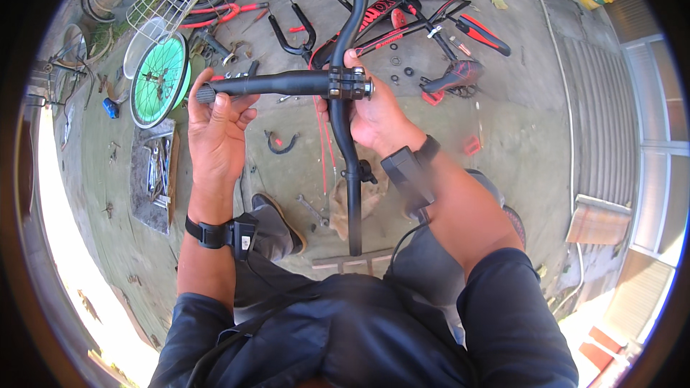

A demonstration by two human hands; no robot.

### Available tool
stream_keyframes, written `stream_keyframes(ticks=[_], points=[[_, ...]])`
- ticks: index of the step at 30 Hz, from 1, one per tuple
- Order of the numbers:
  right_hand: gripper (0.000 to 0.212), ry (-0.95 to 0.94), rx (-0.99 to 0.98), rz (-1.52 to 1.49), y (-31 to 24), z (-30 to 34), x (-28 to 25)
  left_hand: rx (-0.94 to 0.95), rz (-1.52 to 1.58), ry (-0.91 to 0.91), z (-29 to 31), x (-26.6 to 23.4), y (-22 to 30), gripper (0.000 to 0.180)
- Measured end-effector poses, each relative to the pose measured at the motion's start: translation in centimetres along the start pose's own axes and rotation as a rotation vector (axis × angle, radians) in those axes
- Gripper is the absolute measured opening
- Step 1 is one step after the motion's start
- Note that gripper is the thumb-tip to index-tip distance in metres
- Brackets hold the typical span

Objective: The person disassembles a bicycle handlebar by removing the stem cap, stem bolt, and shifter. They then reassemble the components, reinstalling the shifter and stem bolt onto the handlebar.

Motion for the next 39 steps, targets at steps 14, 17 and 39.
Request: stream_keyframes(ticks=[14,17,39], points=[[0.054,0.011,0.035,0.022,1.8,0.1,0.0,-0.244,0.312,-0.025,-0.3,0.4,-3.1,0.044],[0.053,0.043,0.049,0.104,2.3,0.4,0.0,-0.242,0.363,-0.022,-0.2,0.4,-3.8,0.027],[0.017,-0.311,-0.332,0.742,-2.8,1.5,2.8,-0.161,0.216,0.097,-1.2,-3.1,-2.4,0.024]])
Point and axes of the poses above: each hand's wrist, its own z-axis away from the middle knuckle, its own x-axis out of the palm, y = z × x, the point moved 7 cm from there along -z, towards the middle knuckle, and after that the axes turned 11 degrees about -z, right-handed, at the moved point
